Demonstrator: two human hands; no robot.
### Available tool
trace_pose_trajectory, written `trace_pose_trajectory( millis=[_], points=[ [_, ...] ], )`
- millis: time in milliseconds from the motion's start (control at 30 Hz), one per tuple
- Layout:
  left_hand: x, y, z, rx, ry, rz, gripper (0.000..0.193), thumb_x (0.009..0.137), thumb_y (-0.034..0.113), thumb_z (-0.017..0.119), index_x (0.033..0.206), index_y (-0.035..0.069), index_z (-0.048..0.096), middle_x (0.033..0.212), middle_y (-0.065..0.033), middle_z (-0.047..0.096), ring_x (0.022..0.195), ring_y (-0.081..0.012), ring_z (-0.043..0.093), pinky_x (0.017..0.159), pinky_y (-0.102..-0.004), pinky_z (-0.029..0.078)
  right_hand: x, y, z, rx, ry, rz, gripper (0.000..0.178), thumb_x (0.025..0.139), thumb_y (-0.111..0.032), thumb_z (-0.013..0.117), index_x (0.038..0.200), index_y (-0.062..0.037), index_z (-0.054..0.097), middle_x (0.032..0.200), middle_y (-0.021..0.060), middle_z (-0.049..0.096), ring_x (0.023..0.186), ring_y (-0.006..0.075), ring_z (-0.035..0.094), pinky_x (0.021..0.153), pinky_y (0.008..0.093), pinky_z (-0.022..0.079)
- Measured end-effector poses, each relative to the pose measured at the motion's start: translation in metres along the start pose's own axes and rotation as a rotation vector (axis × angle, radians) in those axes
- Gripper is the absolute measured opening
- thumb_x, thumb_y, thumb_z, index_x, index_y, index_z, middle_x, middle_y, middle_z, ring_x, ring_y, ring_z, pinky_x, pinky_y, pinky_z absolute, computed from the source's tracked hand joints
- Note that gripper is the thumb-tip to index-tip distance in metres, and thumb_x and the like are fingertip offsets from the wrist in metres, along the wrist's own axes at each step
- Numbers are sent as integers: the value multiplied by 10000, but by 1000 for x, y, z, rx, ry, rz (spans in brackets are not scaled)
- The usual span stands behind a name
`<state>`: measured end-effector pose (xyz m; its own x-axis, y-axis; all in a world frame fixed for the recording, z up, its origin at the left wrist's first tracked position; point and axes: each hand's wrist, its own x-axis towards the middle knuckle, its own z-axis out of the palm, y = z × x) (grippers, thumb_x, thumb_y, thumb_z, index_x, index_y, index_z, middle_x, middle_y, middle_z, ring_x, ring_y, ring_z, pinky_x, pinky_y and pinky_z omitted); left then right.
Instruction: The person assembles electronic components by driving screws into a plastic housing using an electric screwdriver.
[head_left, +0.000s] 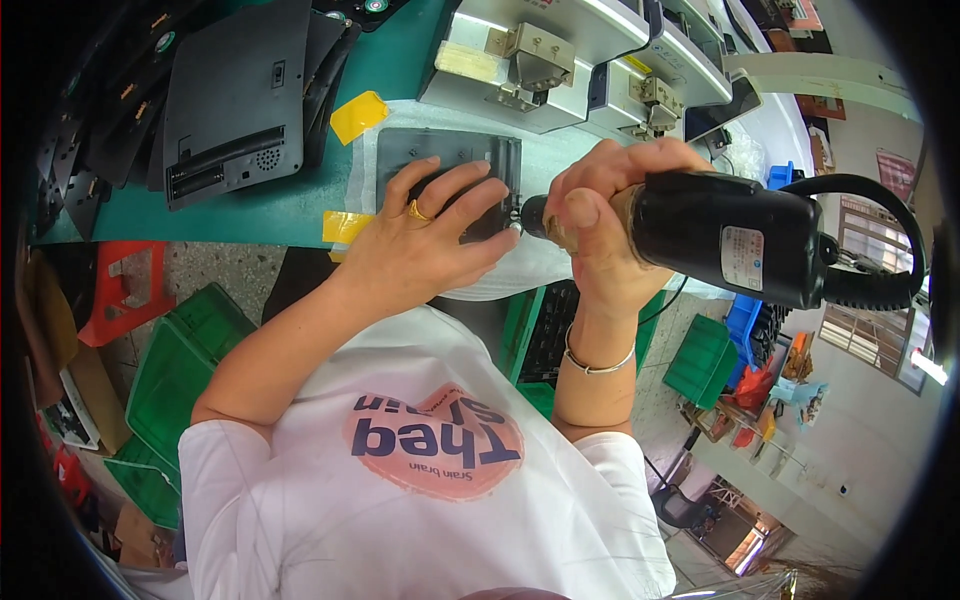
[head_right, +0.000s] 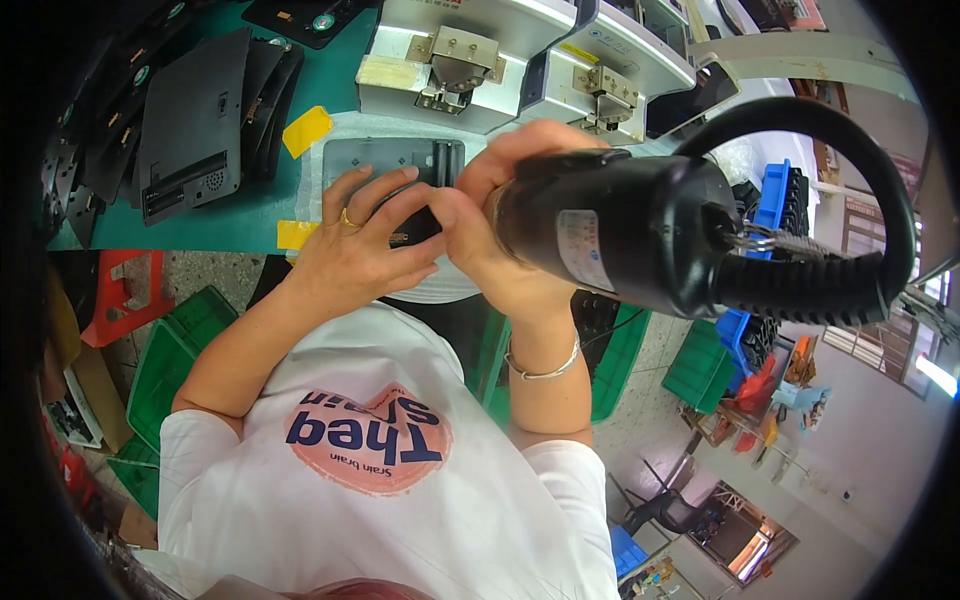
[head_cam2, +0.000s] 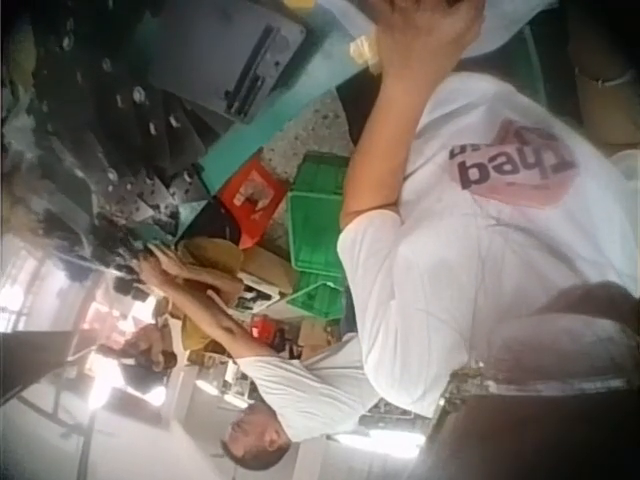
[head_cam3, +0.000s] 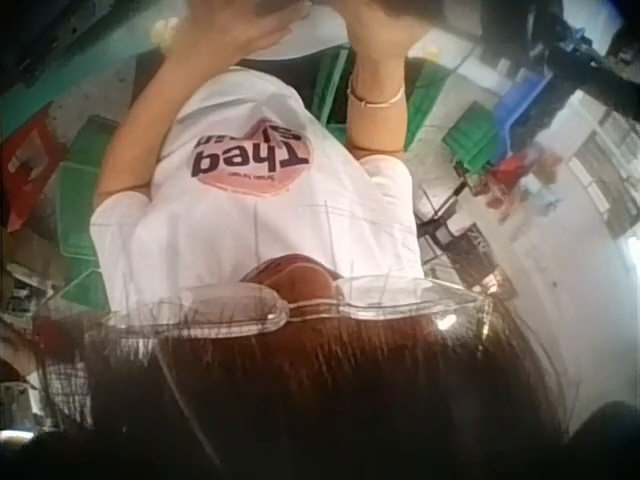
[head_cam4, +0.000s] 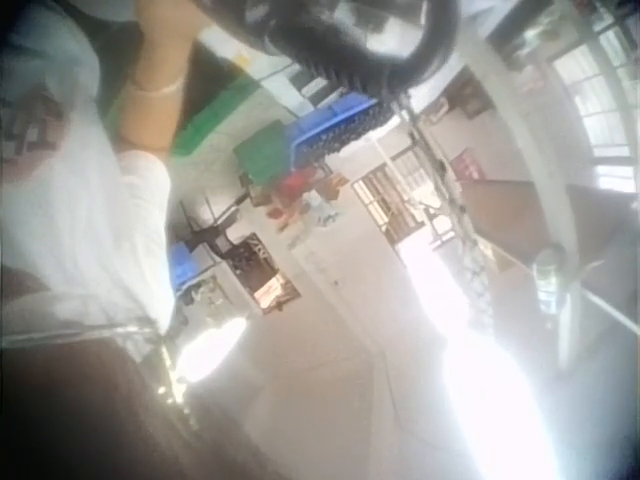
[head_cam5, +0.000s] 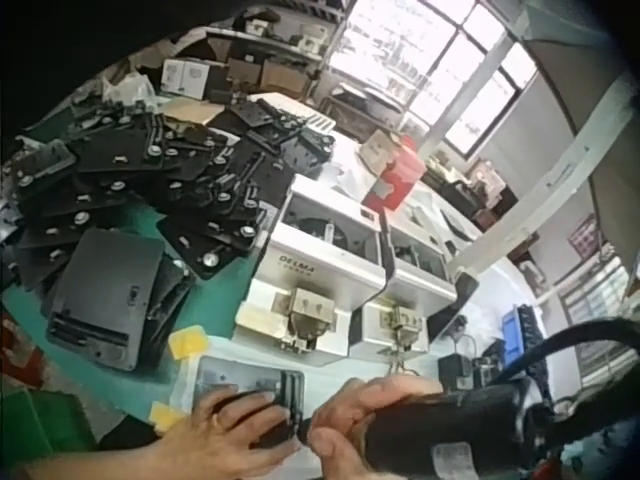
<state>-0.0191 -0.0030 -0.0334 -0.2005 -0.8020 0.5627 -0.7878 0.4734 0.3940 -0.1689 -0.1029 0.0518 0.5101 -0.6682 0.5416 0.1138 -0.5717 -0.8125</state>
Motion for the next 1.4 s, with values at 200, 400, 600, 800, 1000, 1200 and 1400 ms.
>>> trace_pose_trajectory(
  millis=[200,400,600,800,1000,1200,1400],
  points=[
    [-2,-4,4,-7,-2,8,407,635,250,788,1024,287,672,1121,-20,514,1115,-220,466,1040,-480,331,-4,0,19,263,258,11,389,764,101,678,1011,-33,409,688,50,517,550,154,541,504,274,478],
    [-1,-5,0,-13,3,8,377,656,230,774,1018,277,677,1094,-26,509,1084,-220,460,1033,-466,339,-7,-3,22,94,203,-29,319,831,-10,678,976,-78,402,649,56,491,501,159,457,430,284,444],
    [-1,-5,0,-38,0,20,361,674,216,764,1022,263,680,1089,-41,502,1088,-225,448,1027,-447,342,5,-13,14,425,333,4,396,829,-27,676,1144,-96,446,700,49,510,570,171,500,514,328,487],
    [-1,-4,-1,-59,-16,16,372,664,212,773,1021,259,680,1096,-54,488,1105,-231,438,1029,-452,342,55,-11,11,491,432,-226,396,836,-26,638,1169,-105,439,690,51,497,608,176,499,564,356,502],
    [2,-5,0,-54,15,3,377,655,211,778,1015,265,682,1096,-51,490,1113,-231,437,1029,-451,348,73,0,14,332,355,-273,412,835,-17,654,1174,-79,427,693,58,516,578,165,510,551,348,508],
    [1,-5,0,-55,14,-3,369,654,205,780,1005,265,686,1093,-51,490,1114,-230,437,1029,-451,350,74,5,19,219,337,-254,328,841,-44,594,1153,-106,515,702,34,495,608,147,510,557,338,486],
    [1,-5,-1,-72,8,-3,372,648,213,785,1004,261,689,1089,-52,489,1115,-237,433,1027,-456,350,79,11,16,351,241,-262,402,835,18,666,1152,-36,424,717,75,544,573,161,543,527,326,501]
  ],
)
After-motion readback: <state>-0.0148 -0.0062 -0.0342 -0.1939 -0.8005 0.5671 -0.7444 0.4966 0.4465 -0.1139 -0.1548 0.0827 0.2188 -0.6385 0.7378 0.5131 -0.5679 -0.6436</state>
